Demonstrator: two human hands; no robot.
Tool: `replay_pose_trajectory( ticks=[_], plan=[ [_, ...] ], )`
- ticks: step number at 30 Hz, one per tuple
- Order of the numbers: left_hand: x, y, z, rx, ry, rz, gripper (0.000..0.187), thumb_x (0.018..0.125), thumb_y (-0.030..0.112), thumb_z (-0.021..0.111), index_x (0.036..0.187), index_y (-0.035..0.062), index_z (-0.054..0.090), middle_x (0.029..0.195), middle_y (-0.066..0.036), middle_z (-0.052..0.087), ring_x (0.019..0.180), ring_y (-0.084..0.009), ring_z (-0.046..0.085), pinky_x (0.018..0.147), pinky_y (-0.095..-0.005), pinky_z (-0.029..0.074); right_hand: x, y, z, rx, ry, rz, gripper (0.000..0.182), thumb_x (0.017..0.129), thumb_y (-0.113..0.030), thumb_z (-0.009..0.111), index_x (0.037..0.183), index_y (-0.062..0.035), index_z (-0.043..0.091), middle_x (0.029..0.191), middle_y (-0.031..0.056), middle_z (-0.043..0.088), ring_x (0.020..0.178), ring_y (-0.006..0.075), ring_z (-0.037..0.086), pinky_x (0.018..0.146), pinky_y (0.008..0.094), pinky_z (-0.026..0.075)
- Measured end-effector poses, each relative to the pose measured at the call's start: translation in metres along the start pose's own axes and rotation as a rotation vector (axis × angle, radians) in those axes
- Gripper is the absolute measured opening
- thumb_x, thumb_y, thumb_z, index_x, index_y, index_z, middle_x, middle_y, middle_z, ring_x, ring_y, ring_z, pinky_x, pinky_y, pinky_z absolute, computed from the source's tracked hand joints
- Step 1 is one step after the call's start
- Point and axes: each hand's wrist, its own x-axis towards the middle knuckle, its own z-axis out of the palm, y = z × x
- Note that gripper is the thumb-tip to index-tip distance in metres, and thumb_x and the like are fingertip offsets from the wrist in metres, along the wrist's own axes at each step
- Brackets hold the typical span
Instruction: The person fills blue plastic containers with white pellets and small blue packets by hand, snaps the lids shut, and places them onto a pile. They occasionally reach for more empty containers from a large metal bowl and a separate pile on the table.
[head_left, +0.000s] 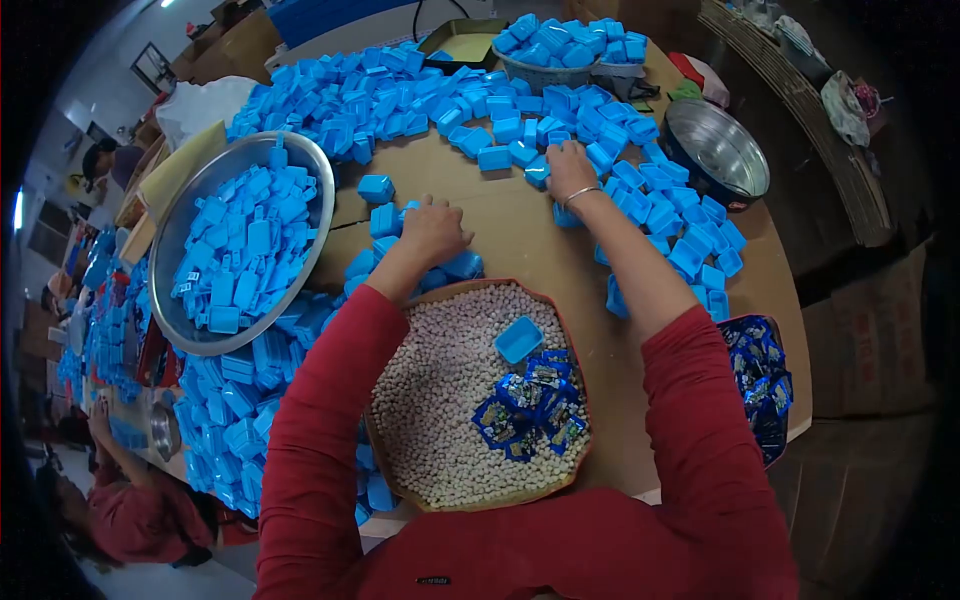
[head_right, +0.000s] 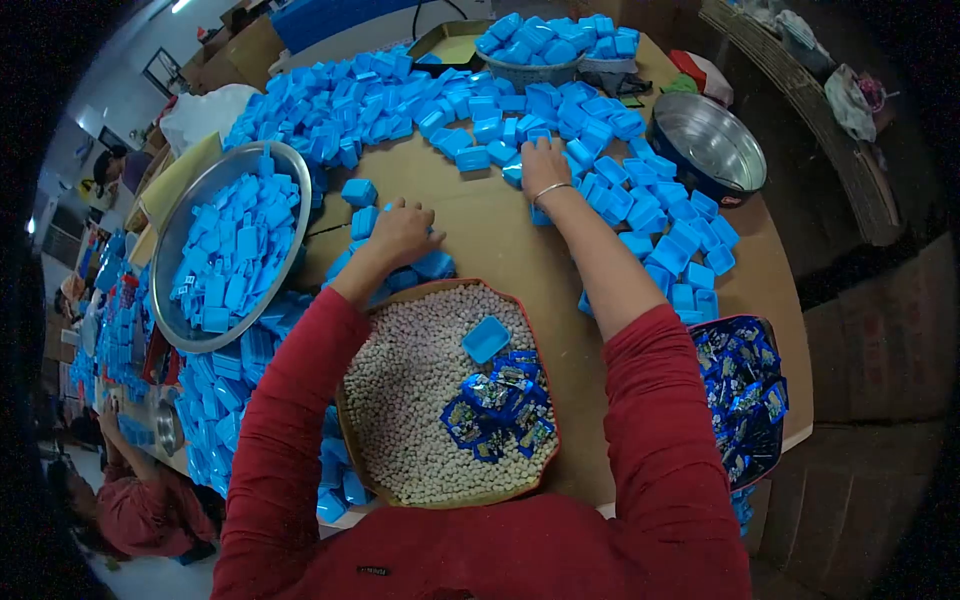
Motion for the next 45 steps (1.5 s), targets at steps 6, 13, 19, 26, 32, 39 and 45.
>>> replay_pose_trajectory(
  ticks=[6, 13, 19, 26, 32, 39, 45],
  plan=[
    [-0.009, -0.001, -0.003, -0.034, 0.094, 0.007, 0.038, 0.081, 0.04, 0.06, 0.091, 0.0036, 0.065, 0.097, -0.015, 0.063, 0.099, -0.0362, 0.055, 0.08, -0.0471, 0.047, -0.03, 0.039, -0.024, 0.167, -0.181, -0.091, 0.05, 0.06, -0.006, 0.072, 0.108, -0.0072, 0.056, 0.11, 0.015, 0.056, 0.105, 0.0353, 0.052, 0.091, 0.042, 0.044],
    [-0.012, 0.0, -0.009, -0.095, 0.036, -0.037, 0.045, 0.077, 0.043, 0.062, 0.1, 0.0041, 0.066, 0.109, -0.014, 0.062, 0.112, -0.0345, 0.05, 0.088, -0.0513, 0.044, -0.047, 0.051, -0.047, 0.244, -0.292, -0.084, 0.053, 0.063, -0.01, 0.076, 0.112, -0.0074, 0.057, 0.112, 0.0142, 0.055, 0.107, 0.0335, 0.054, 0.092, 0.0393, 0.045],
    [0.013, 0.01, -0.033, -0.012, -0.216, -0.051, 0.052, 0.077, 0.043, 0.064, 0.108, 0.0015, 0.06, 0.115, -0.019, 0.058, 0.116, -0.037, 0.048, 0.091, -0.0507, 0.044, -0.067, 0.043, -0.056, 0.015, -0.304, -0.21, 0.039, 0.068, 0.0, 0.065, 0.106, -0.0067, 0.059, 0.107, 0.0131, 0.056, 0.104, 0.0326, 0.053, 0.087, 0.0407, 0.047],
    [0.114, 0.016, 0.01, -0.415, 0.226, -0.126, 0.058, 0.074, 0.032, 0.069, 0.118, -0.0015, 0.054, 0.117, -0.028, 0.053, 0.111, -0.0392, 0.052, 0.092, -0.0455, 0.046, -0.119, 0.04, -0.089, -0.056, -0.206, -0.239, 0.024, 0.074, -0.005, 0.061, 0.097, -0.006, 0.06, 0.105, 0.0129, 0.056, 0.1, 0.0331, 0.055, 0.079, 0.0411, 0.05],
    [0.118, 0.062, -0.003, -0.999, 0.006, -0.005, 0.063, 0.074, 0.026, 0.07, 0.128, 0.0003, 0.05, 0.125, -0.023, 0.053, 0.113, -0.0344, 0.055, 0.091, -0.0384, 0.047, -0.068, 0.05, -0.077, -0.054, -0.184, 0.06, 0.026, 0.073, -0.014, 0.067, 0.098, -0.0085, 0.061, 0.1, 0.013, 0.059, 0.095, 0.0348, 0.058, 0.075, 0.0455, 0.05],
    [0.079, 0.044, -0.017, -0.6, 0.12, 0.085, 0.057, 0.079, 0.025, 0.067, 0.128, 0.0014, 0.05, 0.125, -0.018, 0.053, 0.114, -0.0287, 0.053, 0.093, -0.0378, 0.044, 0.003, 0.089, -0.012, -0.102, 0.056, 0.242, 0.025, 0.074, -0.011, 0.063, 0.099, -0.0125, 0.06, 0.091, 0.0195, 0.064, 0.086, 0.0387, 0.061, 0.074, 0.0499, 0.049],
    [0.028, 0.02, -0.032, -0.823, 0.089, -0.009, 0.057, 0.079, 0.029, 0.066, 0.123, -0.0035, 0.052, 0.108, -0.022, 0.061, 0.098, -0.0317, 0.06, 0.084, -0.0383, 0.049, -0.023, 0.061, -0.07, 0.056, 0.164, 0.225, 0.041, 0.071, -0.02, 0.066, 0.11, -0.0061, 0.059, 0.096, 0.0183, 0.067, 0.09, 0.0355, 0.064, 0.075, 0.0439, 0.052]
  ],
)
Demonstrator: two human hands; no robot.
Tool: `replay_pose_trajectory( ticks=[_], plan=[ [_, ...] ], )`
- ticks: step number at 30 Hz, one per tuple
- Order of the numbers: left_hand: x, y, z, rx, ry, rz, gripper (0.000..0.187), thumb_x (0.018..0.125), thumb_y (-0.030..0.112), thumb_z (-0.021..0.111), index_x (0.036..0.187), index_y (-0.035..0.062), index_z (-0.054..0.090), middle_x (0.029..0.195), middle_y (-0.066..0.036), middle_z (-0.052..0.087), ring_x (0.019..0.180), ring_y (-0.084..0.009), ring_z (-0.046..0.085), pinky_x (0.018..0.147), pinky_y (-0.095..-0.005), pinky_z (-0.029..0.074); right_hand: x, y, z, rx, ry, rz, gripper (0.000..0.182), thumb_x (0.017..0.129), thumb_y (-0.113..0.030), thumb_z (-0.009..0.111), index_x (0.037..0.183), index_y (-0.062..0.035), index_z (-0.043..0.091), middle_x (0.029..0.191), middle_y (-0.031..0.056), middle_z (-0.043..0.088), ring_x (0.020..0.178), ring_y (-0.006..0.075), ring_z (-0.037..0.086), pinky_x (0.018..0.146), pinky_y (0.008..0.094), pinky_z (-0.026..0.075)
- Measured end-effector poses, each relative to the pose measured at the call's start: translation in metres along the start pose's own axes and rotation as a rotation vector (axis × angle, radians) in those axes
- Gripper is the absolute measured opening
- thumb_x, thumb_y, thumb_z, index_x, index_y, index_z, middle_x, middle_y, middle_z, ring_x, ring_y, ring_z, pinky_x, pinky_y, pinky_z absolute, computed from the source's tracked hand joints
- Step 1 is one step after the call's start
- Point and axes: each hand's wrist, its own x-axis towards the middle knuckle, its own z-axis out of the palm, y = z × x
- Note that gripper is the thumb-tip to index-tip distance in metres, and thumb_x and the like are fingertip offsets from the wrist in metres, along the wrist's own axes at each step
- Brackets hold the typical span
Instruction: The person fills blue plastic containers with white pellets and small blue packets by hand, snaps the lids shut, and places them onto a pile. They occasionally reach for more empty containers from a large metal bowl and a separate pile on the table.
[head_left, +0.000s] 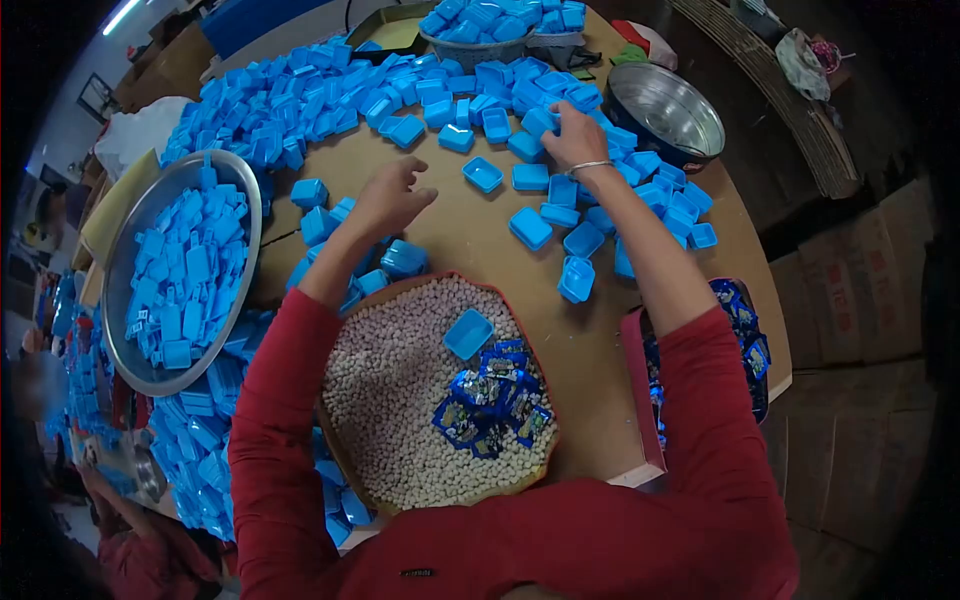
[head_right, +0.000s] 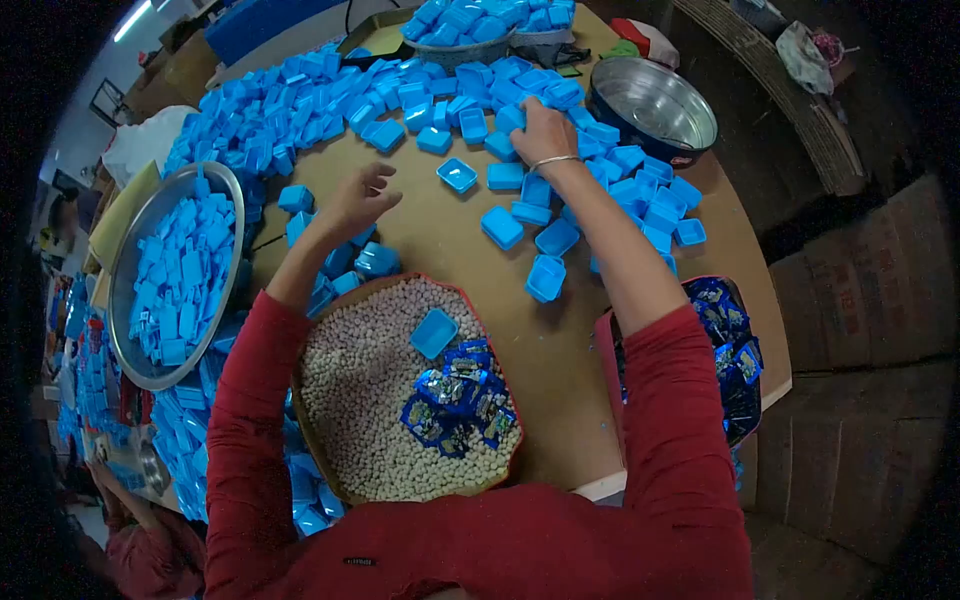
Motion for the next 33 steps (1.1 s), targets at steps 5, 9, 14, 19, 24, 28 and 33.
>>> replay_pose_trajectory(
  ticks=[5, 9, 14, 19, 24, 28, 33],
  plan=[
    [-0.028, 0.069, 0.011, -0.603, -0.082, -0.225, 0.057, 0.086, 0.037, 0.065, 0.124, -0.0024, 0.051, 0.097, -0.01, 0.063, 0.084, -0.015, 0.06, 0.069, -0.0275, 0.05, -0.078, -0.067, -0.064, 0.38, -0.064, -0.151, 0.04, 0.074, -0.014, 0.067, 0.112, -0.0051, 0.06, 0.096, 0.0158, 0.067, 0.09, 0.0267, 0.067, 0.077, 0.0353, 0.053],
    [-0.078, 0.068, 0.003, -0.642, -0.184, -0.044, 0.055, 0.083, 0.034, 0.068, 0.12, -0.004, 0.054, 0.099, -0.011, 0.063, 0.08, -0.0139, 0.062, 0.066, -0.0245, 0.05, -0.163, -0.13, -0.1, 0.518, -0.16, -0.299, 0.034, 0.079, -0.011, 0.066, 0.112, -0.0051, 0.06, 0.094, 0.0136, 0.068, 0.075, 0.0203, 0.066, 0.065, 0.032, 0.051],
    [-0.236, 0.058, -0.039, -0.265, 0.264, -0.104, 0.054, 0.069, 0.017, 0.082, 0.114, -0.0031, 0.058, 0.089, -0.005, 0.066, 0.074, -0.0075, 0.061, 0.06, -0.0215, 0.048, -0.285, -0.194, -0.12, 0.583, -0.806, -0.433, 0.037, 0.077, -0.005, 0.064, 0.113, -0.0036, 0.057, 0.11, 0.0133, 0.059, 0.095, 0.0278, 0.061, 0.075, 0.0375, 0.051],
    [-0.351, 0.042, -0.022, -0.673, 0.265, -0.383, 0.046, 0.074, 0.005, 0.076, 0.116, -0.0013, 0.058, 0.088, 0.0, 0.064, 0.079, -0.0065, 0.06, 0.066, -0.0199, 0.049, -0.341, -0.248, -0.072, 0.437, -0.845, -0.63, 0.043, 0.069, -0.007, 0.066, 0.11, -0.0078, 0.056, 0.113, 0.0151, 0.05, 0.103, 0.035, 0.051, 0.079, 0.042, 0.051],
    [-0.397, 0.053, -0.004, -0.754, 0.232, -0.345, 0.051, 0.077, 0.002, 0.072, 0.124, 0.0016, 0.053, 0.104, -0.006, 0.062, 0.093, -0.011, 0.06, 0.078, -0.0251, 0.051, -0.338, -0.238, -0.088, 0.317, -0.92, -0.692, 0.032, 0.07, -0.006, 0.061, 0.102, -0.0067, 0.058, 0.102, 0.0136, 0.051, 0.093, 0.0332, 0.053, 0.074, 0.0422, 0.05],
    [-0.388, 0.058, 0.016, -0.448, 0.199, -0.328, 0.051, 0.075, -0.003, 0.069, 0.123, 0.0004, 0.051, 0.106, -0.01, 0.064, 0.091, -0.019, 0.063, 0.077, -0.0304, 0.051, -0.342, -0.224, -0.077, 0.336, -0.907, -0.651, 0.018, 0.07, -0.003, 0.06, 0.088, -0.0036, 0.059, 0.095, 0.0155, 0.052, 0.089, 0.0339, 0.056, 0.07, 0.0442, 0.049],
    [-0.373, 0.036, 0.044, 0.095, 0.194, -0.036, 0.046, 0.07, -0.001, 0.065, 0.115, 0.0008, 0.053, 0.099, -0.019, 0.062, 0.086, -0.0356, 0.062, 0.073, -0.0365, 0.049, -0.332, -0.223, -0.078, 0.427, -1.067, -0.432, 0.012, 0.064, -0.002, 0.064, 0.076, -0.0036, 0.062, 0.081, 0.0154, 0.058, 0.079, 0.0347, 0.059, 0.069, 0.0417, 0.048]
  ],
)
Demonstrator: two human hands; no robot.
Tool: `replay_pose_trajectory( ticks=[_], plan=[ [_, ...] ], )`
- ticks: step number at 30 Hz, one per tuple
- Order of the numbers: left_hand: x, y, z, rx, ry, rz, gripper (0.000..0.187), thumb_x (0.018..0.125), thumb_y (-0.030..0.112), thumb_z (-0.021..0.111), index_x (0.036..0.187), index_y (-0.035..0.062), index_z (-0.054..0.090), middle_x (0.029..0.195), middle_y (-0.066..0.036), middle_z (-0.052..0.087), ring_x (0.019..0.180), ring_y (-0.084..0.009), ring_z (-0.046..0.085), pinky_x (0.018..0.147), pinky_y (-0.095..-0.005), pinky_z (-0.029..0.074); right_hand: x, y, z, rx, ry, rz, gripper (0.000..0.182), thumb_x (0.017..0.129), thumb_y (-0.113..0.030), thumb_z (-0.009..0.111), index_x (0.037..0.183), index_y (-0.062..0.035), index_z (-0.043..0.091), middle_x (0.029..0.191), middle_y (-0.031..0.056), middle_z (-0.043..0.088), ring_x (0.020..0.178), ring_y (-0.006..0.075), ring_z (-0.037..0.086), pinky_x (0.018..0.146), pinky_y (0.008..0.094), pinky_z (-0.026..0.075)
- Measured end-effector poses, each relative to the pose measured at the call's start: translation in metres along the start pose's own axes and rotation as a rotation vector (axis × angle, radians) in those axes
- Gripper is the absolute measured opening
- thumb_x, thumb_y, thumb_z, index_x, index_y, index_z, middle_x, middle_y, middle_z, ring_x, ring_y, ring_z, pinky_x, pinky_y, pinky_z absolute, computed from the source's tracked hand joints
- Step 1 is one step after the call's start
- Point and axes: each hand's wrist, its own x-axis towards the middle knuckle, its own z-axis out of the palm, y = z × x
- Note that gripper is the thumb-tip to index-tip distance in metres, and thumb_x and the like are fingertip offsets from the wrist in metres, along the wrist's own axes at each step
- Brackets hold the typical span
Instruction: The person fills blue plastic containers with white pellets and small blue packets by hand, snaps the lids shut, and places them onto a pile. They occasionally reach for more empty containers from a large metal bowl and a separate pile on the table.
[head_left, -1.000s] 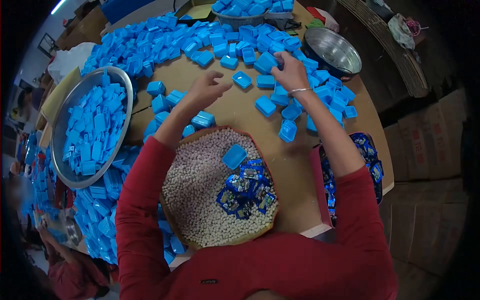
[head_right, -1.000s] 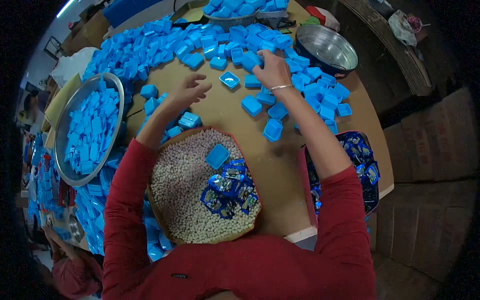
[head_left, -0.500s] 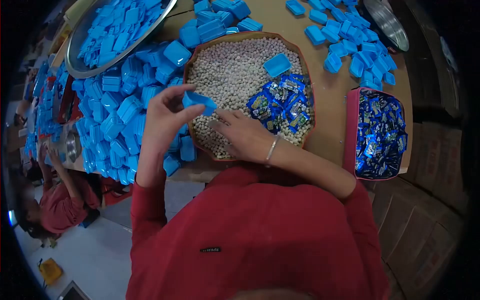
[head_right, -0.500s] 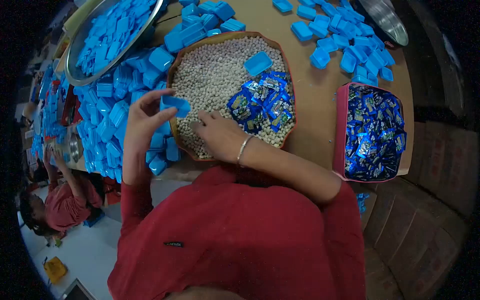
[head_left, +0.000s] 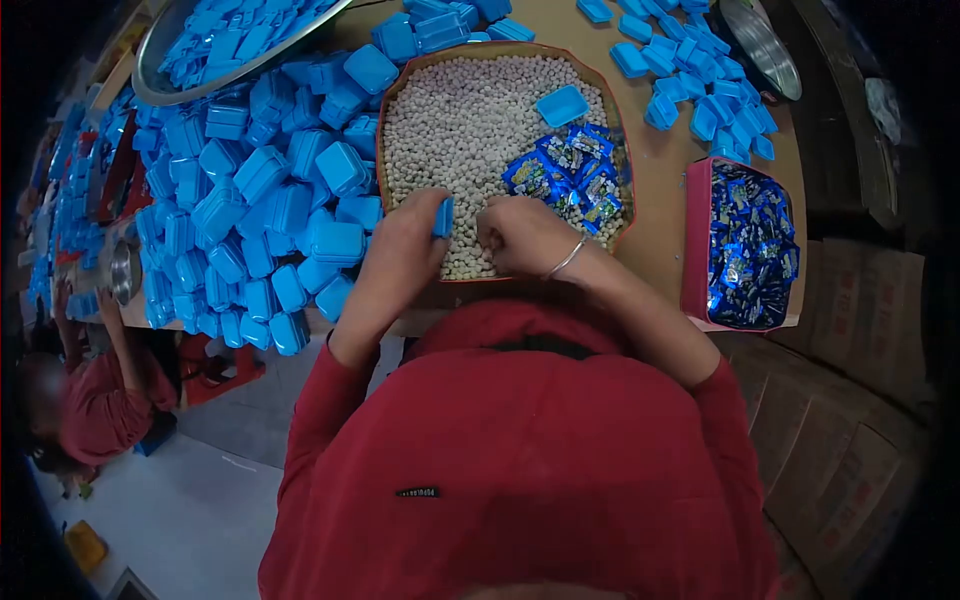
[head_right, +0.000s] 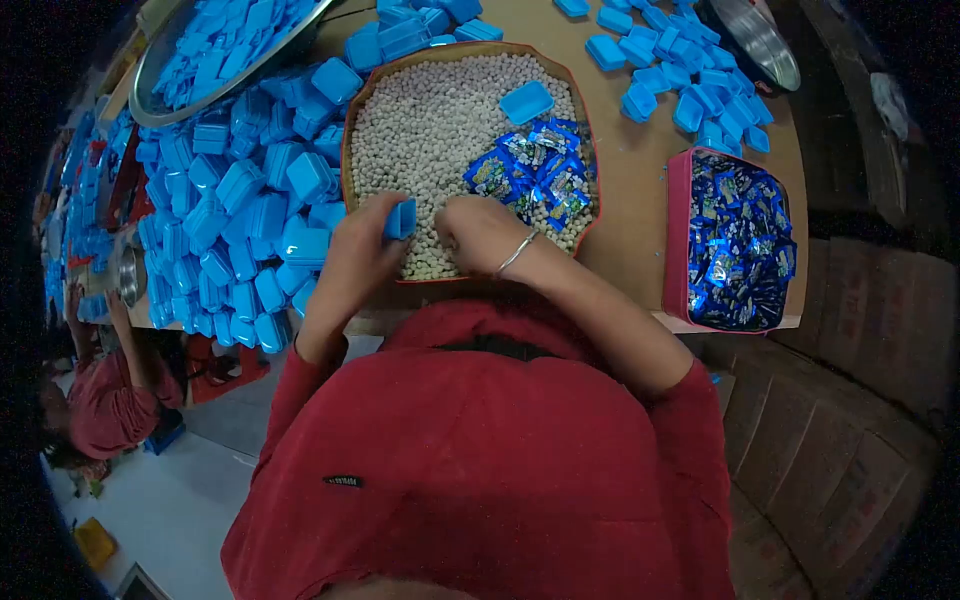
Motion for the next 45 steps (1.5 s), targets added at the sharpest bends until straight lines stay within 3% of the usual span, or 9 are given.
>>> replay_pose_trajectory(
  ticks=[2, 7, 14, 19, 20, 26, 33, 34, 45],
  plan=[
    [0.001, 0.002, 0.005, -0.087, -0.068, -0.005, 0.044, 0.07, -0.001, 0.063, 0.113, 0.0011, 0.053, 0.096, -0.02, 0.061, 0.085, -0.0355, 0.062, 0.072, -0.0363, 0.048, 0.0, -0.003, -0.009, 0.078, -0.067, 0.098, 0.015, 0.064, -0.003, 0.065, 0.078, -0.0043, 0.064, 0.078, 0.0161, 0.059, 0.079, 0.0346, 0.06, 0.069, 0.0404, 0.047],
    [0.002, 0.017, 0.002, -0.459, -0.114, -0.246, 0.043, 0.073, -0.004, 0.061, 0.115, 0.0018, 0.051, 0.094, -0.011, 0.063, 0.088, -0.0171, 0.063, 0.071, -0.03, 0.049, -0.003, -0.037, -0.012, 0.05, 0.32, -0.118, 0.023, 0.068, -0.001, 0.066, 0.091, -0.0034, 0.061, 0.086, 0.0155, 0.058, 0.079, 0.0331, 0.06, 0.067, 0.0392, 0.047],
    [-0.004, 0.004, -0.008, -1.507, -0.078, -0.431, 0.046, 0.078, -0.007, 0.064, 0.119, 0.0033, 0.047, 0.109, -0.006, 0.06, 0.099, -0.0148, 0.061, 0.086, -0.0274, 0.05, -0.025, -0.063, -0.039, 0.343, 0.498, -0.149, 0.028, 0.078, 0.005, 0.061, 0.105, -0.0035, 0.06, 0.102, 0.0132, 0.058, 0.086, 0.0272, 0.063, 0.066, 0.032, 0.054],
    [-0.003, -0.001, -0.006, -1.513, -0.083, -0.447, 0.047, 0.078, -0.008, 0.064, 0.12, 0.0039, 0.046, 0.114, -0.007, 0.059, 0.103, -0.0146, 0.06, 0.089, -0.0281, 0.049, -0.023, -0.022, -0.014, -0.241, 0.1, -0.028, 0.023, 0.078, 0.001, 0.058, 0.099, -0.0051, 0.063, 0.098, 0.0119, 0.061, 0.086, 0.0295, 0.062, 0.067, 0.0385, 0.052],
    [-0.002, 0.001, -0.005, -1.485, -0.083, -0.439, 0.048, 0.078, -0.008, 0.063, 0.12, 0.0039, 0.046, 0.115, -0.007, 0.059, 0.103, -0.0144, 0.059, 0.089, -0.028, 0.049, -0.018, -0.016, -0.001, -0.246, 0.13, -0.088, 0.01, 0.077, -0.006, 0.054, 0.084, -0.0041, 0.061, 0.089, 0.0143, 0.058, 0.083, 0.035, 0.061, 0.068, 0.0444, 0.051],
    [0.0, 0.001, -0.001, -1.308, -0.014, -0.324, 0.048, 0.076, -0.009, 0.063, 0.12, 0.0029, 0.047, 0.107, -0.005, 0.06, 0.099, -0.0116, 0.059, 0.085, -0.0262, 0.049, -0.005, 0.001, 0.005, -0.242, 0.138, -0.078, 0.005, 0.076, -0.004, 0.056, 0.079, -0.0036, 0.061, 0.083, 0.0151, 0.057, 0.074, 0.0349, 0.06, 0.065, 0.0431, 0.05],
    [0.003, 0.006, -0.001, -1.274, -0.12, -0.353, 0.048, 0.075, -0.01, 0.058, 0.119, 0.004, 0.047, 0.106, -0.002, 0.057, 0.098, -0.0087, 0.056, 0.08, -0.0223, 0.046, -0.019, -0.053, -0.04, 0.089, 0.416, -0.122, 0.018, 0.073, 0.004, 0.068, 0.089, -0.0026, 0.062, 0.08, 0.0119, 0.06, 0.072, 0.027, 0.062, 0.06, 0.0325, 0.048],
    [0.004, 0.007, -0.001, -1.283, -0.15, -0.363, 0.048, 0.075, -0.01, 0.059, 0.119, 0.0043, 0.047, 0.106, -0.002, 0.057, 0.098, -0.0087, 0.056, 0.08, -0.0223, 0.046, -0.017, -0.057, -0.039, 0.107, 0.472, -0.181, 0.016, 0.077, 0.002, 0.065, 0.091, -0.0036, 0.062, 0.082, 0.0135, 0.06, 0.073, 0.0327, 0.061, 0.062, 0.0394, 0.049],
    [0.009, 0.005, -0.007, -1.445, -0.12, -0.464, 0.05, 0.076, -0.006, 0.066, 0.122, 0.003, 0.048, 0.107, -0.005, 0.06, 0.098, -0.0122, 0.06, 0.083, -0.025, 0.05, -0.054, 0.0, -0.043, -0.028, 0.449, 0.048, 0.01, 0.077, 0.003, 0.061, 0.084, -0.0041, 0.062, 0.083, 0.0128, 0.061, 0.077, 0.035, 0.061, 0.064, 0.0412, 0.048]
  ],
)
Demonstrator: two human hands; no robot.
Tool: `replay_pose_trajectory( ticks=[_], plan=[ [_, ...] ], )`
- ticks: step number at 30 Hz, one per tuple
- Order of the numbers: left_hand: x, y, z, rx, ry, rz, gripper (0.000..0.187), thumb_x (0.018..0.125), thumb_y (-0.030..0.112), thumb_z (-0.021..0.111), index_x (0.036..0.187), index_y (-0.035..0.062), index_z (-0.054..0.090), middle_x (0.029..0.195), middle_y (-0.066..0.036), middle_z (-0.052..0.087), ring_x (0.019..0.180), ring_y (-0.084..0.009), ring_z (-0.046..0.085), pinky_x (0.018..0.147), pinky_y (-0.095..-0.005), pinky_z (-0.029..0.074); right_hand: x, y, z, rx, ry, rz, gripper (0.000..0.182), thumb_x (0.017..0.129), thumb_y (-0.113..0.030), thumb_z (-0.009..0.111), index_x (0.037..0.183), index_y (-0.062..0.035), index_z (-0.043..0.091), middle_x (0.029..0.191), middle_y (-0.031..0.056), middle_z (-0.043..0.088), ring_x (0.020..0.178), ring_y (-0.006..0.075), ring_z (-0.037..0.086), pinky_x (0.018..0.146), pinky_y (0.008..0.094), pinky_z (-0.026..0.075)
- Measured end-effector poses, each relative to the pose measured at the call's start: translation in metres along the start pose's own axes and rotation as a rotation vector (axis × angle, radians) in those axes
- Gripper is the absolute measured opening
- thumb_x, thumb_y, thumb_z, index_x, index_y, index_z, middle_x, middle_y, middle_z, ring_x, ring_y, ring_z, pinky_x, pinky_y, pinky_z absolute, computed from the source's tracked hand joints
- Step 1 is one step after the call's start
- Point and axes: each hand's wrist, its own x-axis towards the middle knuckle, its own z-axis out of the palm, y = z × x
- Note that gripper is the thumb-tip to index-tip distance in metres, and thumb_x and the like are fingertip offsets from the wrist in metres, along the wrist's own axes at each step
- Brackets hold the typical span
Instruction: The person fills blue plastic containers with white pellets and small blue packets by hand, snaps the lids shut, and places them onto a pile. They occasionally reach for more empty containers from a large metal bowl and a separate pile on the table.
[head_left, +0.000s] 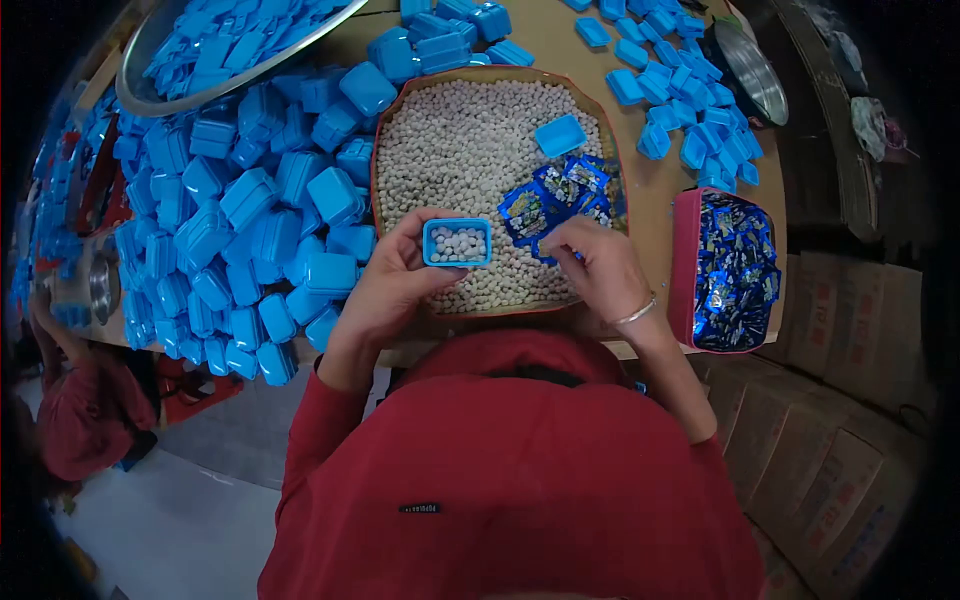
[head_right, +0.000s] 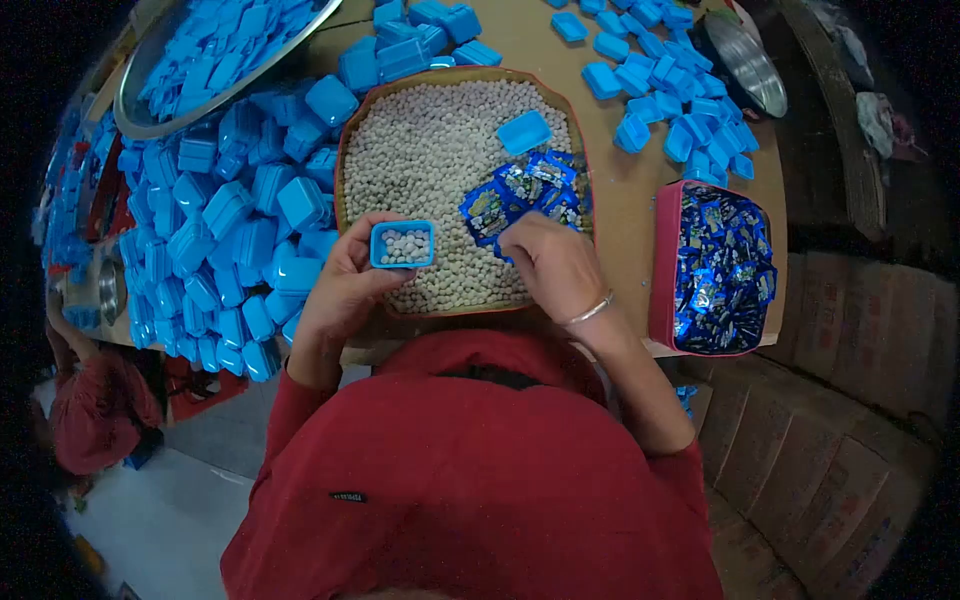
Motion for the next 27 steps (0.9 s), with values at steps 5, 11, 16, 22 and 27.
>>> replay_pose_trajectory(
  ticks=[5, 11, 16, 22, 27],
  plan=[
    [0.005, 0.003, 0.006, -0.012, 0.015, -0.09, 0.035, 0.083, 0.002, 0.064, 0.116, 0.0052, 0.052, 0.102, -0.004, 0.061, 0.088, -0.0109, 0.061, 0.073, -0.0244, 0.053, 0.075, 0.059, -0.021, -0.485, 0.239, -0.208, 0.012, 0.074, 0.0, 0.062, 0.085, -0.0044, 0.063, 0.101, 0.0104, 0.061, 0.091, 0.0324, 0.06, 0.075, 0.0402, 0.05],
    [0.009, 0.003, 0.013, 0.087, 0.119, -0.05, 0.027, 0.086, 0.008, 0.063, 0.112, 0.005, 0.053, 0.098, -0.004, 0.062, 0.085, -0.0093, 0.061, 0.072, -0.0245, 0.053, 0.107, 0.075, -0.031, 0.034, -0.043, -0.186, 0.006, 0.081, -0.005, 0.065, 0.085, -0.004, 0.061, 0.111, 0.0095, 0.058, 0.099, 0.0224, 0.059, 0.082, 0.0326, 0.047],
    [0.023, 0.009, 0.023, 0.091, -0.014, 0.047, 0.051, 0.078, -0.006, 0.065, 0.124, 0.0017, 0.047, 0.108, -0.005, 0.06, 0.098, -0.0109, 0.059, 0.083, -0.0241, 0.048, 0.074, 0.019, -0.037, 0.895, -0.162, 0.139, 0.036, 0.079, -0.006, 0.069, 0.112, -0.0018, 0.054, 0.111, 0.0044, 0.057, 0.102, 0.012, 0.054, 0.085, 0.0264, 0.044],
    [0.038, 0.002, 0.034, 0.175, -0.047, 0.192, 0.048, 0.081, -0.005, 0.063, 0.125, 0.0018, 0.046, 0.108, -0.004, 0.06, 0.098, -0.0103, 0.058, 0.082, -0.0253, 0.049, 0.05, -0.026, -0.038, -0.081, 0.044, -0.32, 0.046, 0.068, -0.005, 0.073, 0.111, -0.0047, 0.057, 0.099, 0.0128, 0.055, 0.091, 0.0309, 0.058, 0.077, 0.0373, 0.047],
    [0.025, 0.015, 0.042, 0.246, -0.082, 0.265, 0.046, 0.081, -0.007, 0.061, 0.124, 0.0019, 0.047, 0.108, -0.004, 0.058, 0.099, -0.0107, 0.057, 0.083, -0.0262, 0.049, 0.044, -0.038, -0.033, 0.057, 0.101, -0.366, 0.049, 0.066, -0.003, 0.075, 0.111, -0.0051, 0.057, 0.1, 0.0128, 0.057, 0.089, 0.0302, 0.059, 0.074, 0.037, 0.05]
  ],
)
